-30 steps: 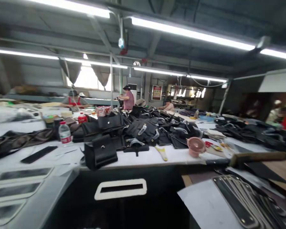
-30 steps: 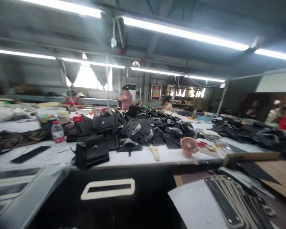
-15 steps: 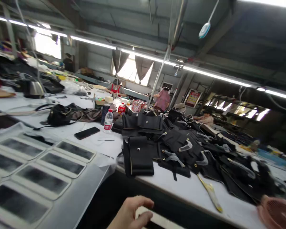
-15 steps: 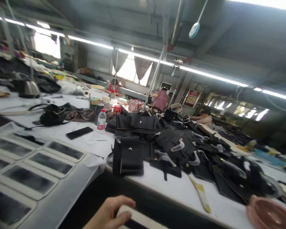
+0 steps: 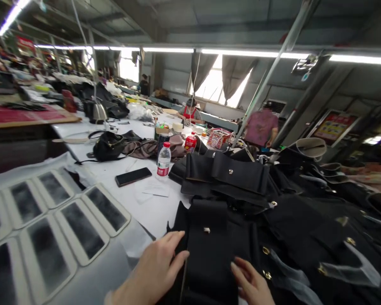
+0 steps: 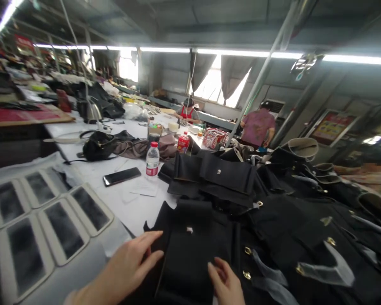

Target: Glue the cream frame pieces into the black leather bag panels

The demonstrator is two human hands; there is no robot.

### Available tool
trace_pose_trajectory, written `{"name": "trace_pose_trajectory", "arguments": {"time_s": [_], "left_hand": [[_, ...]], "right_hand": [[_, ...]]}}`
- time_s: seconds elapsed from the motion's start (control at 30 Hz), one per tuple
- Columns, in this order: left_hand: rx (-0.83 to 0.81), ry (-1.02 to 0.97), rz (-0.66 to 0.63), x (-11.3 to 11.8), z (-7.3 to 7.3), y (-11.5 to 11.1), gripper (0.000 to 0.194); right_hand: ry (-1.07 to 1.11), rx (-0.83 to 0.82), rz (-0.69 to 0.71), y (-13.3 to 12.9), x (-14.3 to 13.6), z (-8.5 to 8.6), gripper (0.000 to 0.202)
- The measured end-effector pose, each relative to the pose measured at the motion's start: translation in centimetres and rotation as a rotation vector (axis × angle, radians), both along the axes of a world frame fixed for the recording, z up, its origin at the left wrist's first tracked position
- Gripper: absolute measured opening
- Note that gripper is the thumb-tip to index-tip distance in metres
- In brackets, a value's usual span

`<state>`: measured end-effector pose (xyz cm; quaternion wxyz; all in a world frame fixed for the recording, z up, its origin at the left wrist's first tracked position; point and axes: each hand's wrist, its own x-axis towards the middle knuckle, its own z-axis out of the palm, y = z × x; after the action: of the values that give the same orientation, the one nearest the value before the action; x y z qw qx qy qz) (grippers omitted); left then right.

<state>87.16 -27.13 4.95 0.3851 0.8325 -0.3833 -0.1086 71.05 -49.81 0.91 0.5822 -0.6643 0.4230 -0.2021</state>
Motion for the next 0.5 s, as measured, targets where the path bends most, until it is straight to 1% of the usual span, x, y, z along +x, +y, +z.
{"name": "trace_pose_trajectory", "arguments": {"time_s": [0.07, 0.13, 0.17, 0.23, 0.3, 0.37, 0.4, 0.43, 0.5], "left_hand": [[0.148, -0.051, -0.043, 0.8, 0.9, -1.8, 0.044], [0.272, -0.081, -0.09, 1.3, 1.0, -3.4, 0.047], [0.282, -0.056, -0.1, 1.4, 0.7, -4.1, 0.05], [0.184, 0.07, -0.093, 1.6, -0.2, -4.9, 0.055], [0.034, 0.224, -0.076, 1.8, -1.4, -5.0, 0.057], [-0.071, 0.35, -0.062, 1.9, -1.9, -4.5, 0.064], [-0.107, 0.409, -0.068, 1.9, -1.8, -4.0, 0.068], [-0.147, 0.481, -0.081, 1.8, -1.4, -3.4, 0.07], [-0.222, 0.634, -0.147, 1.1, 0.2, -1.6, 0.076]], "right_hand": [[-0.048, 0.145, -0.02, -0.2, 0.8, -1.0, 0.067], [-0.119, 0.289, -0.013, 0.2, 1.0, -1.3, 0.062], [-0.159, 0.358, 0.003, 0.6, 1.0, -1.2, 0.06], [-0.229, 0.456, 0.057, 1.9, 1.1, -0.5, 0.053], [-0.274, 0.483, 0.103, 3.5, 1.5, 0.8, 0.047], [-0.326, 0.443, 0.125, 5.4, 2.1, 2.6, 0.042], [-0.356, 0.406, 0.134, 6.5, 2.3, 3.7, 0.041], [-0.385, 0.369, 0.142, 7.7, 2.3, 5.1, 0.041], [-0.436, 0.284, 0.165, 10.1, 1.7, 8.1, 0.041]]}}
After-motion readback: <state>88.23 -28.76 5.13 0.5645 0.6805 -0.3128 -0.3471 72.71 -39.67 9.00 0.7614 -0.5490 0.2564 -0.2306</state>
